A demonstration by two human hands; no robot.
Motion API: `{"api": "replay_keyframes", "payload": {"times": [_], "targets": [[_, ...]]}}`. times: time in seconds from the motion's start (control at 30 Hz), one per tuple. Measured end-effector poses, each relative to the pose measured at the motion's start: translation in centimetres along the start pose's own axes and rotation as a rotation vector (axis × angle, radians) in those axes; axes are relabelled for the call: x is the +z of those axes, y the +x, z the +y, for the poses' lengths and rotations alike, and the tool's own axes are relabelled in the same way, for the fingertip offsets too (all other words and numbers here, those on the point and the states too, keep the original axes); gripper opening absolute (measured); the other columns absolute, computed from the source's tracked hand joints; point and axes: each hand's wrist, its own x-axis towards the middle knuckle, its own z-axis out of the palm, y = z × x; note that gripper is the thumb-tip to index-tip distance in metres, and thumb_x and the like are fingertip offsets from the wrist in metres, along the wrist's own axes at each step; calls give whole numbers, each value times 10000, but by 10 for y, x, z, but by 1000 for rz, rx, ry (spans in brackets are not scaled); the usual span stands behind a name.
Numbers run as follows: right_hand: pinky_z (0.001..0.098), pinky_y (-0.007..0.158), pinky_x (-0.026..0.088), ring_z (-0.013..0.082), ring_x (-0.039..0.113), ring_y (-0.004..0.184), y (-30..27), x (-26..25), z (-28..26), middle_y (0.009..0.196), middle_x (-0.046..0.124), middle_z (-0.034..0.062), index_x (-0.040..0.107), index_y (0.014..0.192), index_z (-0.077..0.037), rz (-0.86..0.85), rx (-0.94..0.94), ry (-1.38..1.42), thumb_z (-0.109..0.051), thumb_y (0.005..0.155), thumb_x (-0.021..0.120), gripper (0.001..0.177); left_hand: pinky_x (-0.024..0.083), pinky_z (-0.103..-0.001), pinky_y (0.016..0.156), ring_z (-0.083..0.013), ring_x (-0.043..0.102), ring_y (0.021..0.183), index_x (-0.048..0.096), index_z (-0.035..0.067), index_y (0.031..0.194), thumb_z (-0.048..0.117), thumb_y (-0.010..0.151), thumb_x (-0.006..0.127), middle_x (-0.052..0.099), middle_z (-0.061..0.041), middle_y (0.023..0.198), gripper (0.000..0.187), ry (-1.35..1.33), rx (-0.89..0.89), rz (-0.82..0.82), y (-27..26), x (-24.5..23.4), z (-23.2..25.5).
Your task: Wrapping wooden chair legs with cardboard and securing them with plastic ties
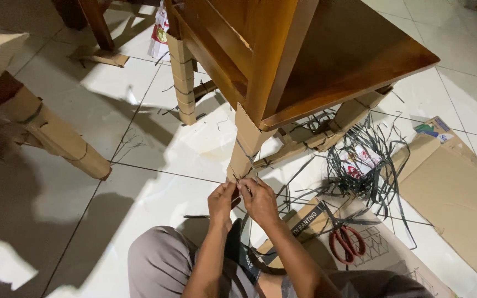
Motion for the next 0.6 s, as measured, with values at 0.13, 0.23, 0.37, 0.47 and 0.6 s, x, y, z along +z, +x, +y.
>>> {"api": "replay_keyframes", "payload": {"times": [0.13, 0.23, 0.37, 0.47, 0.6], "targets": [[411, 678, 584, 339, 744, 773, -3, 1, -4, 762, 718, 129, 777, 964, -106, 30, -6, -31, -137, 919, 730, 71, 586, -381, 763, -208, 674, 781, 766, 62, 813, 220, 855, 772, 714, -112, 753, 164, 33, 8, 31, -2, 4, 15], [434, 670, 589, 359, 745, 770, -2, 2, -1, 788, 739, 136, 775, 974, -122, 40, -23, -94, -149, 921, 732, 73, 532, -313, 647, -161, 605, 690, 787, 103, 778, 201, 802, 780, 687, -87, 680, 101, 205, 90, 44, 14, 1, 8], [411, 675, 598, 335, 754, 779, -5, 4, -3, 795, 753, 114, 784, 963, -136, 61, -11, -89, -138, 898, 748, 74, 478, -276, 575, -134, 561, 640, 794, 142, 752, 242, 798, 754, 662, -42, 637, 117, 273, 81, 52, 16, 2, 10], [414, 668, 595, 335, 753, 778, -5, 6, -5, 788, 753, 124, 780, 940, -127, 91, 35, -69, -158, 890, 764, 61, 481, -280, 578, -147, 570, 649, 779, 103, 762, 219, 813, 746, 657, -64, 644, 131, 190, 85, 60, 25, 2, -4], [439, 660, 586, 371, 748, 763, 1, 3, -21, 796, 752, 157, 722, 959, -101, 192, 105, 54, -142, 895, 766, 87, 512, -261, 645, -160, 587, 692, 755, 23, 806, 206, 867, 736, 683, -84, 705, 193, 12, 60, 49, -1, 10, 13]]}}
